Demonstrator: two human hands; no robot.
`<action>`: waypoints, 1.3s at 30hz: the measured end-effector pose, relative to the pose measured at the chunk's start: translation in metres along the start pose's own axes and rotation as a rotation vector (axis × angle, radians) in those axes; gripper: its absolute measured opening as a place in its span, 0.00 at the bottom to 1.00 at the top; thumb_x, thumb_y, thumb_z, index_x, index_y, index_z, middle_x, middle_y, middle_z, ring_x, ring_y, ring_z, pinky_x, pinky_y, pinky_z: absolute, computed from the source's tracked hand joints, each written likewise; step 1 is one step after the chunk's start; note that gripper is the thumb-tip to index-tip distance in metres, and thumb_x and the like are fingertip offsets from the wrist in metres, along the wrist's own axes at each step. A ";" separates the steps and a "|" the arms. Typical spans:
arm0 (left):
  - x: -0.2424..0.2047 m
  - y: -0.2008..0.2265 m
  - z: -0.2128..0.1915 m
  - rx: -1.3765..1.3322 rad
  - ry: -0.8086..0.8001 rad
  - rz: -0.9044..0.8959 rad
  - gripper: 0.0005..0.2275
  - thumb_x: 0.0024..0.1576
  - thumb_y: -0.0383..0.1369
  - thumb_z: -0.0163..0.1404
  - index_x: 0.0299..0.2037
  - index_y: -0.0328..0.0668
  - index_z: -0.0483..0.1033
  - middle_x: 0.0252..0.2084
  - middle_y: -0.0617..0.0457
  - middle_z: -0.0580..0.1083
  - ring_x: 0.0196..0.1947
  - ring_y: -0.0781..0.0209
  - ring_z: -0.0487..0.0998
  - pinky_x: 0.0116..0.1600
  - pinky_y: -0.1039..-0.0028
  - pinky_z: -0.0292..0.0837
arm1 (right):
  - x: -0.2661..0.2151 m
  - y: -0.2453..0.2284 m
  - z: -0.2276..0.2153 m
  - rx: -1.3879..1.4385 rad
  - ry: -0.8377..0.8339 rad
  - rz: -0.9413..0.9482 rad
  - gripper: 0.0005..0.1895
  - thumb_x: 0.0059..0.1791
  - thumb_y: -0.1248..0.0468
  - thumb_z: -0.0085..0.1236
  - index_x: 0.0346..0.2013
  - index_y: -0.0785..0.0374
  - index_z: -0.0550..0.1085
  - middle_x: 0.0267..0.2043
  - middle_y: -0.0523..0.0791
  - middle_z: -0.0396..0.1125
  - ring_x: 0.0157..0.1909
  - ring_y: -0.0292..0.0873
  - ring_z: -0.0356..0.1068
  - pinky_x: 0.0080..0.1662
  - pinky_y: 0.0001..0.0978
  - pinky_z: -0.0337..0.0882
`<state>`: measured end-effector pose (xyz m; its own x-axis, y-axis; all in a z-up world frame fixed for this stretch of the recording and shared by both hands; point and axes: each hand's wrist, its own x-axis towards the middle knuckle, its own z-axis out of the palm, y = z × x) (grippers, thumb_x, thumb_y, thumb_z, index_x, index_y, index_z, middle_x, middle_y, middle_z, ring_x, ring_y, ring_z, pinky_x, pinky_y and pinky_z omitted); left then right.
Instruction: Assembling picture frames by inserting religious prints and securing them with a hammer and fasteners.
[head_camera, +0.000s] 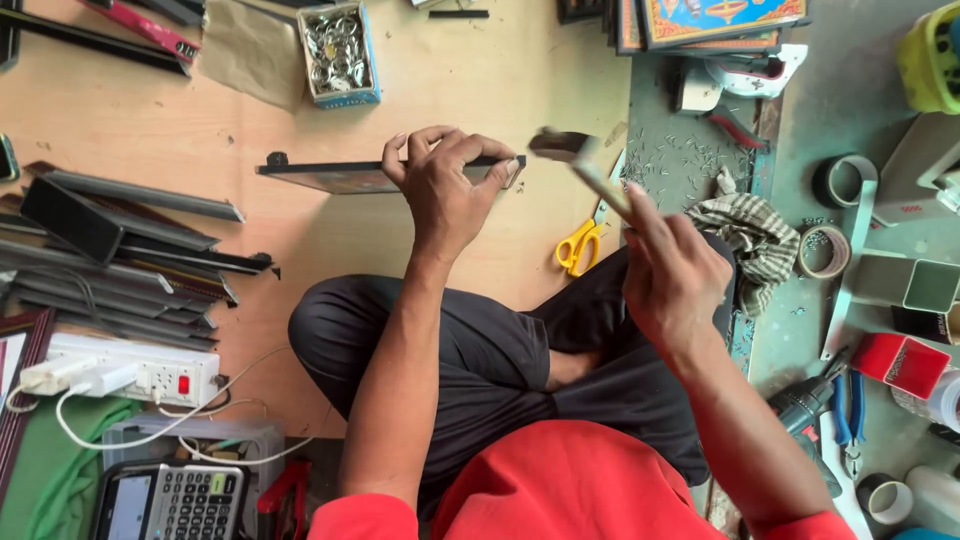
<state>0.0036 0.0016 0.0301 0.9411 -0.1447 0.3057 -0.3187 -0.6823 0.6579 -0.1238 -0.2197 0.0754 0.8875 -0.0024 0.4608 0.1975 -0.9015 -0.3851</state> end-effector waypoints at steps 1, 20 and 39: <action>-0.002 -0.001 -0.001 0.004 0.000 -0.007 0.06 0.50 0.41 0.67 0.32 0.61 0.84 0.32 0.67 0.77 0.51 0.63 0.71 0.68 0.53 0.43 | 0.000 0.001 0.003 0.005 -0.006 -0.002 0.26 0.55 0.72 0.59 0.68 0.57 0.73 0.36 0.44 0.66 0.32 0.44 0.69 0.34 0.35 0.69; -0.006 -0.010 -0.003 0.090 0.010 0.171 0.07 0.56 0.39 0.62 0.42 0.57 0.83 0.40 0.66 0.80 0.46 0.62 0.72 0.60 0.59 0.49 | 0.010 -0.002 0.009 -0.025 0.004 -0.049 0.26 0.52 0.71 0.61 0.66 0.56 0.73 0.31 0.45 0.64 0.29 0.45 0.66 0.32 0.38 0.65; -0.023 -0.035 0.012 0.326 0.012 0.349 0.14 0.60 0.47 0.61 0.51 0.56 0.81 0.45 0.62 0.75 0.53 0.56 0.69 0.65 0.54 0.47 | -0.026 0.144 0.048 -0.274 -0.467 0.246 0.22 0.37 0.71 0.55 0.45 0.59 0.78 0.41 0.49 0.69 0.35 0.53 0.71 0.29 0.46 0.71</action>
<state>-0.0059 0.0202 -0.0086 0.7821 -0.3984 0.4792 -0.5616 -0.7838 0.2649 -0.0984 -0.3285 -0.0307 0.9950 -0.0910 -0.0401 -0.0969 -0.9776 -0.1871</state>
